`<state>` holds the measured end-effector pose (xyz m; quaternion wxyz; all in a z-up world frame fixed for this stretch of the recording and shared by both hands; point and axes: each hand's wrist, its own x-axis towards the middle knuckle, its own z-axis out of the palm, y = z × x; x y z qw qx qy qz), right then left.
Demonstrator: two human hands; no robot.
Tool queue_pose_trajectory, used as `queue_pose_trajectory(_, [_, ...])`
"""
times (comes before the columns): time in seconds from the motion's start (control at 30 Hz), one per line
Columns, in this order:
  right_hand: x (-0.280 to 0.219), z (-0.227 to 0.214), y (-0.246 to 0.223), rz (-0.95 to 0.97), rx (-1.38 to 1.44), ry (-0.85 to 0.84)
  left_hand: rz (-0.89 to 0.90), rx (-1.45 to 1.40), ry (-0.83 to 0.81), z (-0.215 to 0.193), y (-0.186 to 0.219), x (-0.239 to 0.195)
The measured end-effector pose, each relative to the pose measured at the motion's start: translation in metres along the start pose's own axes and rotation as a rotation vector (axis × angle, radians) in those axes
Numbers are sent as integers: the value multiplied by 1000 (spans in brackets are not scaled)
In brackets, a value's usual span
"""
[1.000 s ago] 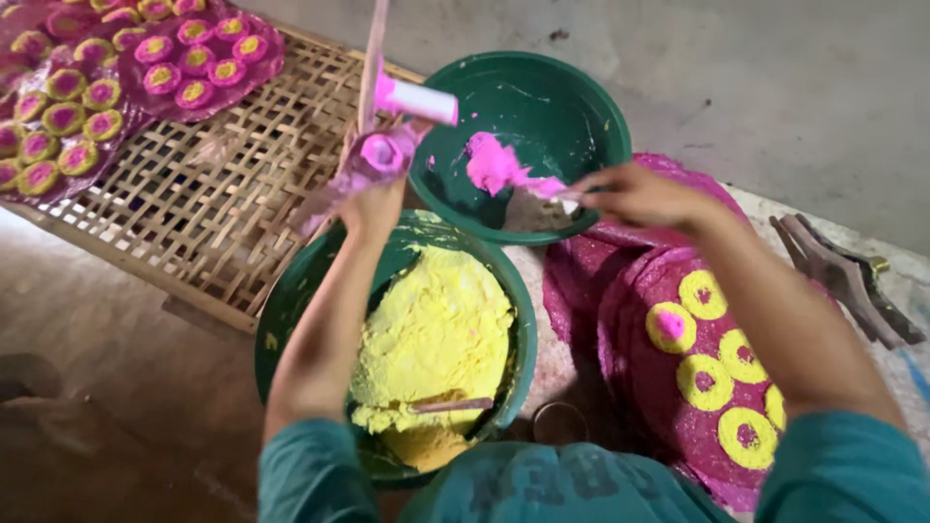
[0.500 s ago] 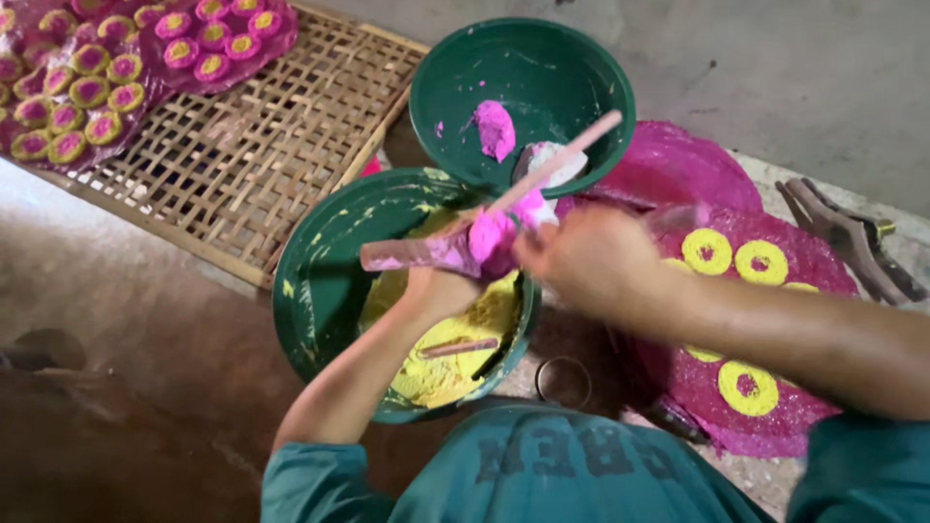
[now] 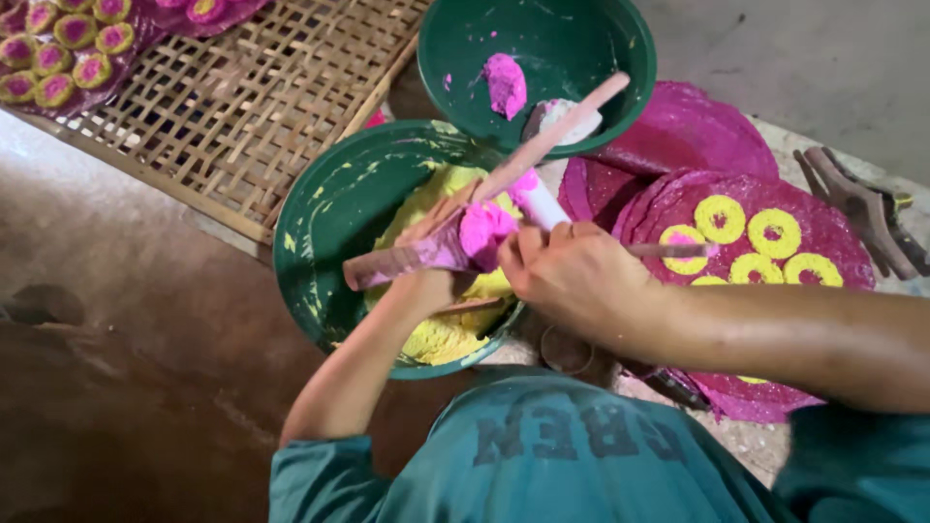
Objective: The person scoops yellow paste into a circular mold and presses it onto a pink glittery surface to form yellow rings. They then scoop pink paste and press it into the center of each yellow ring using the same mold. The finished pieces are arranged on a pink tray.
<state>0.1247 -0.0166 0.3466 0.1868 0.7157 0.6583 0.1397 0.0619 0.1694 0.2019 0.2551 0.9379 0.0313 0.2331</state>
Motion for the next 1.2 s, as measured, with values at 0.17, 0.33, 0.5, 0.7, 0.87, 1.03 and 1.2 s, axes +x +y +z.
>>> queue_pose_trajectory(0.17, [-55, -14, 28, 198, 148, 40, -158, -158, -46, -34, -20, -19])
queue_pose_trajectory(0.33, [-78, -20, 42, 101, -165, 65, 28, -58, 40, -41, -12, -26])
queue_pose_trajectory(0.5, [-18, -23, 11, -100, -168, 104, 15, -315, -67, -1, -9, -24])
queue_pose_trajectory(0.7, [-23, -66, 20, -1, 202, 149, -244, -98, -332, -5, -18, -40])
queue_pose_trajectory(0.87, [-42, -50, 24, 40, 69, 0, -128, 65, -124, -38, -9, -20])
queue_pose_trajectory(1.03, [-2, -4, -20, -54, -87, 4, -186, -26, -196, -28, 14, -17])
queue_pose_trajectory(1.2, [-33, -46, 21, 76, 179, -113, -30, -22, 139, -39, 1, -28])
